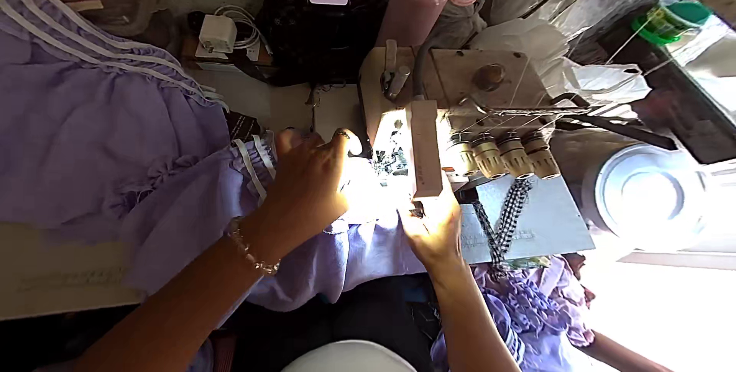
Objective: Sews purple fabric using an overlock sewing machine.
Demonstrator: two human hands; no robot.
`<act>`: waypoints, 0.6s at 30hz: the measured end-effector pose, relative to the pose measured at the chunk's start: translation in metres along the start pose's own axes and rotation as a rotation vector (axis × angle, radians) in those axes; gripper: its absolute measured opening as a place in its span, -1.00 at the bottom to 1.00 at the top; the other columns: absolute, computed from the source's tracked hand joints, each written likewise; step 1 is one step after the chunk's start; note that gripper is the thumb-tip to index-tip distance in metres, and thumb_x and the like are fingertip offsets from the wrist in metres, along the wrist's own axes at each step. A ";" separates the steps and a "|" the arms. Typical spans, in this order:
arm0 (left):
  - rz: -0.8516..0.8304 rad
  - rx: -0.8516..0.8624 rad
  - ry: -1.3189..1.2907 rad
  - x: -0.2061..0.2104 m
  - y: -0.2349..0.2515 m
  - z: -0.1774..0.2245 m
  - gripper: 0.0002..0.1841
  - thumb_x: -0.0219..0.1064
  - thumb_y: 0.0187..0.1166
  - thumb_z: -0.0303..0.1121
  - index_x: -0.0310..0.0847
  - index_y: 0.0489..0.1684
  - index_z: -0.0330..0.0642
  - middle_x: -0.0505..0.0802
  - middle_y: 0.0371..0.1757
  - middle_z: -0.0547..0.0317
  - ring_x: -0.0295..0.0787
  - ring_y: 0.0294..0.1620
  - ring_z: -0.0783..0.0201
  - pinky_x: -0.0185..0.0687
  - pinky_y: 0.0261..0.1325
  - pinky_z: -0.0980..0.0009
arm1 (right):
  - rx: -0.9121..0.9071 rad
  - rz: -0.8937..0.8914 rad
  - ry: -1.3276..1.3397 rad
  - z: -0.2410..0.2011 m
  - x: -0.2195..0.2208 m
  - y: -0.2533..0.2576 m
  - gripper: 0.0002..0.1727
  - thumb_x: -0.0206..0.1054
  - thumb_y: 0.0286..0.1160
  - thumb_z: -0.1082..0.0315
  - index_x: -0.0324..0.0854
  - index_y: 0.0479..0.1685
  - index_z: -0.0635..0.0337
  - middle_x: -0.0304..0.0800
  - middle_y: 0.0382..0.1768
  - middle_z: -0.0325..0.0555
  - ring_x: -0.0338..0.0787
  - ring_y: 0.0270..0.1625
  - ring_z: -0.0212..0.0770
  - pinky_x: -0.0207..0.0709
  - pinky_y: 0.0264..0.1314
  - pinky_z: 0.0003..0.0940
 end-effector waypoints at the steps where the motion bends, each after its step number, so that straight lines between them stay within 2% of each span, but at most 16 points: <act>1: 0.015 -0.013 -0.056 0.001 -0.001 0.007 -0.50 0.53 0.00 -0.40 0.67 0.05 -0.24 0.83 -0.33 0.04 0.77 -0.13 -0.10 0.24 0.30 -0.34 | 0.023 0.011 0.007 0.002 0.000 0.001 -0.75 0.29 0.28 0.25 0.75 -0.43 0.27 0.76 -0.41 0.03 0.73 -0.37 -0.21 0.52 -0.37 -0.35; 2: 0.045 -0.014 -0.122 0.001 -0.008 0.017 -0.51 0.52 0.04 -0.38 0.69 0.07 -0.26 0.81 -0.35 0.05 0.75 -0.17 -0.06 0.28 0.28 -0.30 | 0.049 0.024 0.037 0.002 -0.001 0.001 -0.76 0.30 0.28 0.26 0.74 -0.43 0.28 0.75 -0.42 0.00 0.70 -0.38 -0.27 0.51 -0.36 -0.41; 3: 0.081 -0.022 -0.186 0.001 -0.023 0.030 -0.57 0.45 0.19 -0.33 0.68 0.07 -0.26 0.78 -0.40 0.11 0.72 -0.26 0.04 0.39 0.15 -0.16 | 0.079 0.035 0.094 0.003 -0.003 -0.001 -0.78 0.30 0.30 0.29 0.72 -0.41 0.29 0.73 -0.43 -0.07 0.66 -0.38 -0.38 0.49 -0.31 -0.54; 4: 0.093 -0.059 -0.248 0.001 -0.045 0.042 -0.63 0.37 0.39 -0.25 0.65 0.12 -0.22 0.78 -0.44 0.21 0.69 -0.36 0.18 0.51 -0.09 0.10 | 0.112 0.035 0.176 0.005 -0.006 -0.004 -0.78 0.27 0.39 0.33 0.71 -0.34 0.34 0.71 -0.43 -0.14 0.62 -0.37 -0.51 0.48 -0.27 -0.67; 5: 0.090 -0.110 -0.289 0.001 -0.069 0.049 -0.59 0.32 0.53 -0.19 0.59 0.23 -0.25 0.77 -0.51 0.25 0.69 -0.53 0.28 0.62 -0.39 0.28 | 0.152 0.016 0.270 0.008 -0.009 -0.008 -0.78 0.24 0.49 0.35 0.69 -0.25 0.36 0.68 -0.43 -0.24 0.57 -0.38 -0.64 0.46 -0.26 -0.77; 6: 0.052 -0.184 -0.332 0.002 -0.094 0.049 -0.46 0.30 0.59 -0.16 0.47 0.42 -0.36 0.75 -0.55 0.21 0.65 -0.63 0.28 0.62 -0.56 0.31 | 0.204 -0.027 0.375 0.013 -0.011 -0.013 -0.78 0.23 0.55 0.35 0.69 -0.17 0.35 0.68 -0.42 -0.33 0.53 -0.40 -0.71 0.44 -0.29 -0.81; 7: -0.013 -0.275 -0.333 0.003 -0.119 0.044 -0.30 0.33 0.58 -0.13 0.30 0.61 -0.44 0.78 -0.55 0.12 0.67 -0.68 0.21 0.63 -0.62 0.24 | 0.267 -0.097 0.489 0.016 -0.013 -0.020 -0.76 0.24 0.60 0.33 0.72 -0.10 0.34 0.72 -0.37 -0.38 0.54 -0.38 -0.74 0.46 -0.27 -0.80; 8: -0.104 -0.367 -0.295 0.007 -0.141 0.035 -0.15 0.39 0.55 -0.10 0.13 0.74 -0.48 0.82 -0.50 -0.01 0.73 -0.66 0.06 0.68 -0.58 0.08 | 0.341 -0.180 0.610 0.019 -0.012 -0.028 -0.77 0.27 0.61 0.33 0.73 -0.06 0.33 0.77 -0.31 -0.42 0.60 -0.33 -0.75 0.52 -0.21 -0.78; 9: -0.192 -0.449 -0.241 0.013 -0.159 0.024 -0.07 0.45 0.48 -0.12 0.07 0.76 -0.52 0.83 -0.46 -0.19 0.76 -0.62 -0.16 0.67 -0.52 -0.14 | 0.429 -0.258 0.729 0.020 -0.010 -0.037 -0.81 0.31 0.59 0.34 0.73 -0.06 0.28 0.80 -0.27 -0.47 0.68 -0.24 -0.75 0.60 -0.09 -0.75; 10: -0.265 -0.520 -0.181 0.019 -0.175 0.013 -0.13 0.49 0.44 -0.20 0.18 0.71 -0.54 0.83 -0.44 -0.36 0.78 -0.55 -0.39 0.61 -0.44 -0.36 | 0.526 -0.305 0.831 0.019 -0.008 -0.047 -0.88 0.35 0.54 0.38 0.73 -0.13 0.21 0.80 -0.31 -0.51 0.71 -0.24 -0.74 0.63 -0.08 -0.72; 11: -0.304 -0.553 -0.115 0.022 -0.187 0.002 -0.27 0.48 0.46 -0.24 0.38 0.59 -0.50 0.83 -0.41 -0.43 0.79 -0.46 -0.50 0.57 -0.38 -0.47 | 0.611 -0.323 0.910 0.017 -0.005 -0.057 -0.94 0.40 0.47 0.40 0.75 -0.21 0.16 0.82 -0.36 -0.51 0.75 -0.27 -0.70 0.66 -0.11 -0.67; 13: -0.300 -0.543 -0.030 0.011 -0.192 -0.020 -0.57 0.39 0.44 -0.49 0.63 0.29 -0.50 0.82 -0.31 -0.54 0.78 -0.33 -0.61 0.51 -0.30 -0.56 | 0.721 -0.314 1.017 0.008 0.003 -0.069 -0.98 0.45 0.39 0.44 0.76 -0.29 0.12 0.84 -0.42 -0.47 0.79 -0.31 -0.63 0.70 -0.16 -0.60; 14: -0.254 -0.517 0.011 0.006 -0.189 -0.040 -0.61 0.34 0.40 -0.59 0.65 0.23 -0.50 0.81 -0.27 -0.57 0.77 -0.29 -0.63 0.50 -0.27 -0.58 | 0.754 -0.299 1.058 0.000 0.007 -0.073 -0.97 0.45 0.40 0.47 0.76 -0.27 0.15 0.85 -0.40 -0.44 0.80 -0.31 -0.60 0.72 -0.14 -0.58; 17: -0.045 -0.388 0.129 0.005 -0.144 -0.112 -0.58 0.22 0.38 -0.65 0.61 0.27 -0.50 0.79 -0.08 -0.60 0.76 -0.15 -0.66 0.49 -0.19 -0.57 | 0.764 -0.202 1.095 -0.013 0.025 -0.078 -0.94 0.42 0.45 0.50 0.75 -0.19 0.27 0.89 -0.37 -0.32 0.85 -0.28 -0.53 0.77 -0.09 -0.52; 18: -0.040 -0.377 0.115 0.006 -0.122 -0.127 -0.59 0.24 0.43 -0.64 0.61 0.28 -0.51 0.78 -0.02 -0.64 0.74 -0.07 -0.70 0.45 -0.10 -0.61 | 0.746 -0.163 1.086 -0.015 0.030 -0.079 -0.94 0.43 0.44 0.49 0.75 -0.20 0.29 0.89 -0.37 -0.31 0.85 -0.27 -0.53 0.77 -0.08 -0.52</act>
Point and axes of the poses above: each hand's wrist, its own y-axis towards the middle knuckle, its own x-axis out of the palm, z = x × y, the point moved 3 cm from there along y, towards the middle knuckle
